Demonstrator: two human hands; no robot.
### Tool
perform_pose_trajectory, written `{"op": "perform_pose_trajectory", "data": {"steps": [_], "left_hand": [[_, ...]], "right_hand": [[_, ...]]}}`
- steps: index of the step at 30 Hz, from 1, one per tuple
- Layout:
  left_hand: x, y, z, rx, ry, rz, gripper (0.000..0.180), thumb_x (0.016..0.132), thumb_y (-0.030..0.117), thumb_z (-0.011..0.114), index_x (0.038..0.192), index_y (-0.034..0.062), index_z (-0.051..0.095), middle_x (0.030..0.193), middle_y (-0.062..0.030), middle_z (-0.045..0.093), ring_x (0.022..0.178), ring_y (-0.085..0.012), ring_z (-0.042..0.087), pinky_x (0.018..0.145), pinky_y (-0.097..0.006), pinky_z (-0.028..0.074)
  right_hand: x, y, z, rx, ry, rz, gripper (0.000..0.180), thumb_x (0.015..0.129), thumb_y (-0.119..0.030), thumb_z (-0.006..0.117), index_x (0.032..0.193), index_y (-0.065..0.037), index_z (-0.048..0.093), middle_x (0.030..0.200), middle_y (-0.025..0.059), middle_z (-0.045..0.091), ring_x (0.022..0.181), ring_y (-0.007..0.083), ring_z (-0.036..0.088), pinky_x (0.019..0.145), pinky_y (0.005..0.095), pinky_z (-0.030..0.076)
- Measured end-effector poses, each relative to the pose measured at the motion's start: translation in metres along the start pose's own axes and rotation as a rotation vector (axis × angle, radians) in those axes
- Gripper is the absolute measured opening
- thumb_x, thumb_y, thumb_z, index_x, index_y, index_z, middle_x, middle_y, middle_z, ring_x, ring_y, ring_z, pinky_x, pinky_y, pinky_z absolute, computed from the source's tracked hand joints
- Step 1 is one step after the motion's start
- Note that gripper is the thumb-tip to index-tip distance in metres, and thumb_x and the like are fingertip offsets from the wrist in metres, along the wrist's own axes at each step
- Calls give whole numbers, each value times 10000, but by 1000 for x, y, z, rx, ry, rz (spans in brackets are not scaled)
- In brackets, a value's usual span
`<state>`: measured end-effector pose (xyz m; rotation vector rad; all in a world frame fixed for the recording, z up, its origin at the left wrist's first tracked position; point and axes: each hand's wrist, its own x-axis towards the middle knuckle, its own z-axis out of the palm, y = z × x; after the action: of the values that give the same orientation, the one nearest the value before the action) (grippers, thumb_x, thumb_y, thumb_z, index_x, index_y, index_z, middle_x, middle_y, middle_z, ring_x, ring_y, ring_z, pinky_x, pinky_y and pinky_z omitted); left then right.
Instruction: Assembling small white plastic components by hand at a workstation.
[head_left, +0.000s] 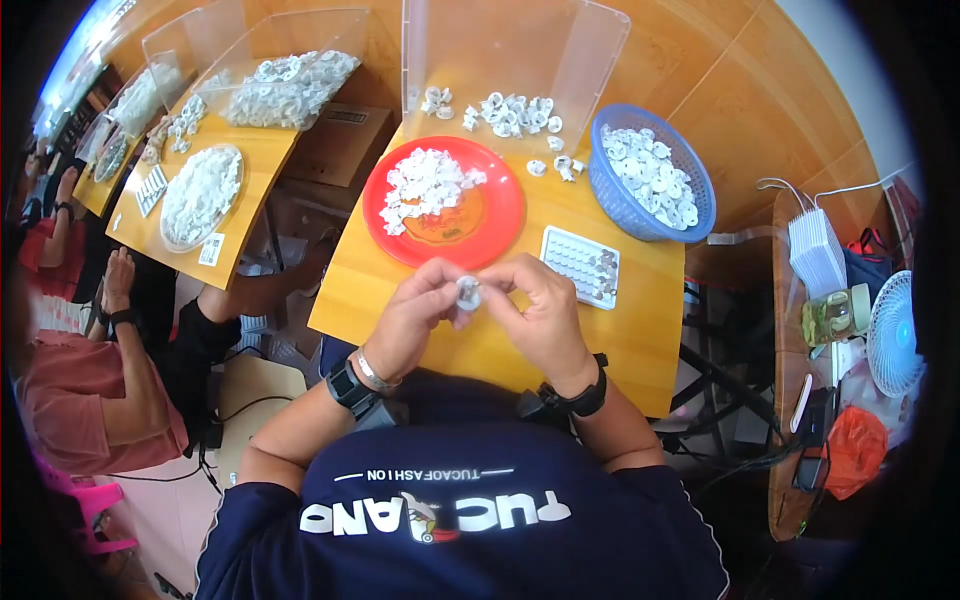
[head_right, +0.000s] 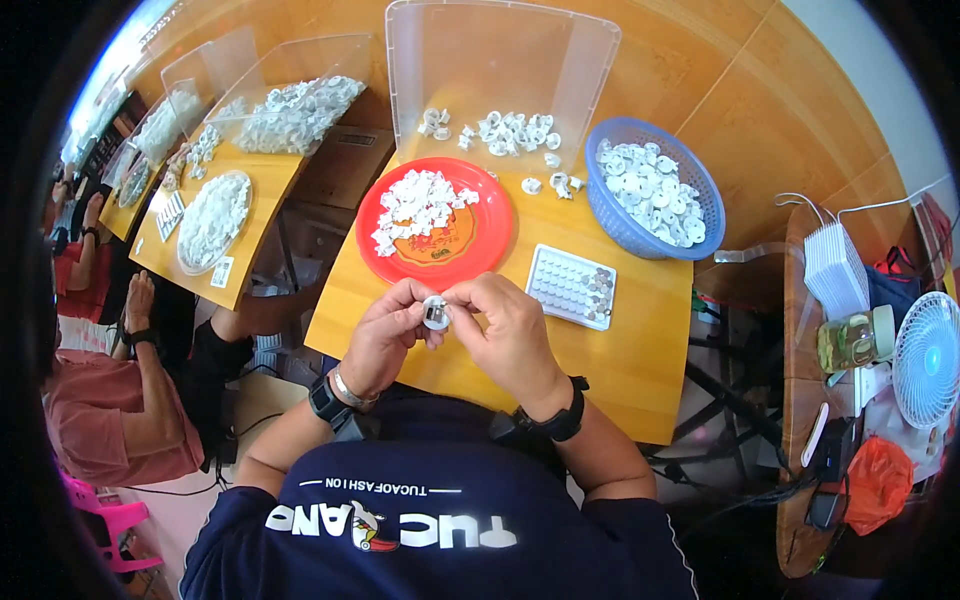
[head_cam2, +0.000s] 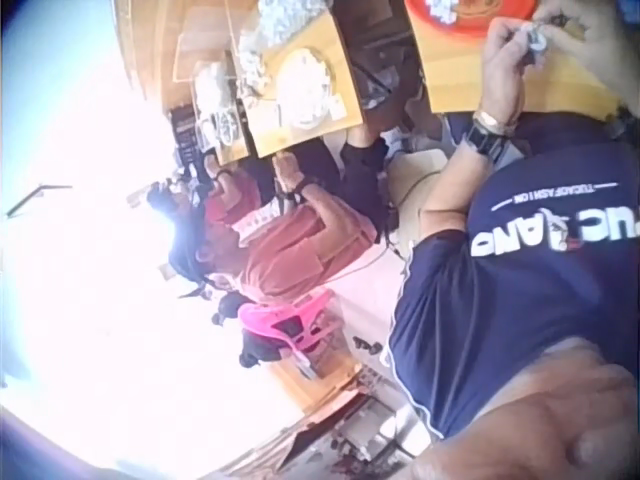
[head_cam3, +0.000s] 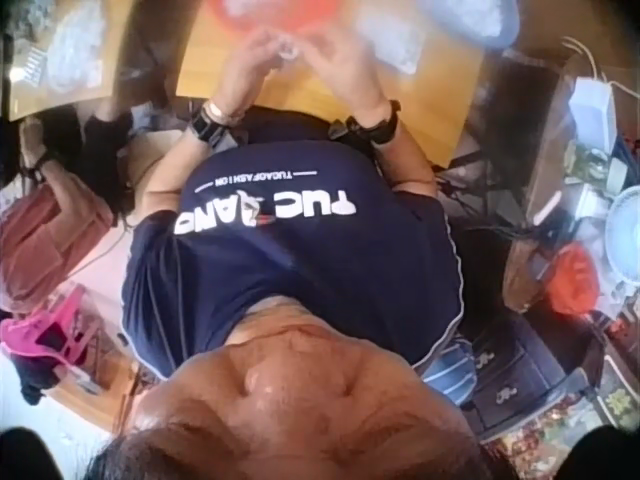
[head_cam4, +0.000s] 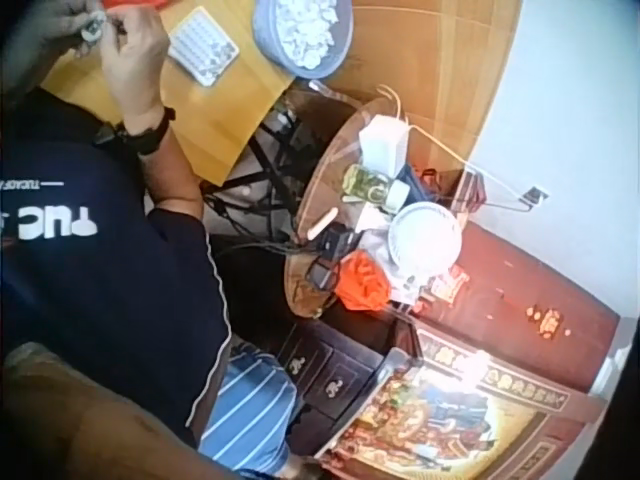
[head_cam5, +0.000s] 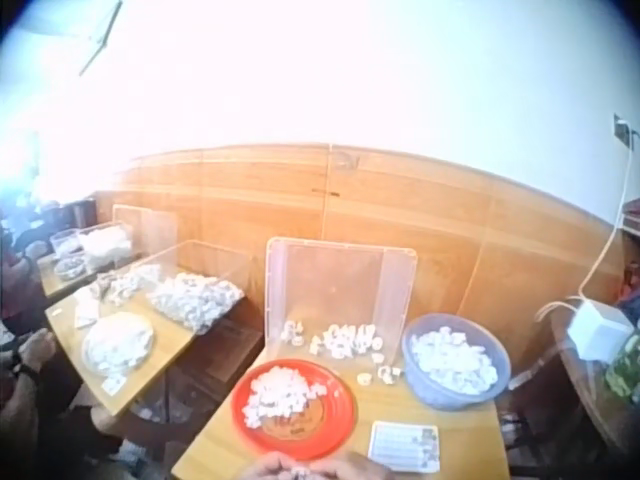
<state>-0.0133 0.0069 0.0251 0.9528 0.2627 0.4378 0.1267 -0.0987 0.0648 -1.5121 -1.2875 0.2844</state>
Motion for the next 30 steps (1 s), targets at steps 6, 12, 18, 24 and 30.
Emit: {"op": "perform_pose_trajectory", "data": {"steps": [6, 12, 18, 24, 30], "left_hand": [[1, -3, 1, 152, 28, -41, 170, 943, 193, 502, 1022, 46, 532, 874, -36, 591, 761, -114, 562, 704, -248, 446], [2, -9, 0, 285, 58, -52, 129, 948, 162, 489, 996, 50, 532, 847, -13, 565, 738, -96, 528, 699, -240, 432], [-2, -9, 0, 389, 25, -49, 126, 950, 162, 485, 990, 53, 534, 850, -5, 555, 737, -86, 512, 697, -235, 430], [-6, -13, -4, 136, -11, -89, 166, 958, 205, 494, 1019, 58, 541, 888, -20, 584, 766, -98, 544, 702, -242, 442], [-9, -10, -9, -23, -101, -136, 217, 955, 239, 508, 1045, 45, 544, 895, -26, 591, 774, -100, 556, 707, -239, 438]], "right_hand": [[-1, 0, -4, -285, -94, -224, 154, 739, 32, 642, 864, -42, 590, 749, 98, 587, 719, 289, 590, 617, 373, 480], [-1, 1, -4, -368, -168, -236, 113, 753, 4, 619, 831, -52, 560, 756, 95, 578, 734, 287, 579, 636, 387, 476], [-2, 2, -2, -429, -241, -269, 82, 765, -5, 599, 824, -46, 560, 749, 106, 582, 734, 294, 583, 636, 397, 474], [8, -4, -11, -155, -302, -1, 49, 773, -8, 626, 788, -8, 579, 728, 113, 612, 655, 244, 616, 591, 331, 488], [6, -2, -12, 115, -401, 220, 102, 809, -23, 672, 799, 4, 574, 719, 22, 611, 635, 56, 568, 579, 232, 464]]}}
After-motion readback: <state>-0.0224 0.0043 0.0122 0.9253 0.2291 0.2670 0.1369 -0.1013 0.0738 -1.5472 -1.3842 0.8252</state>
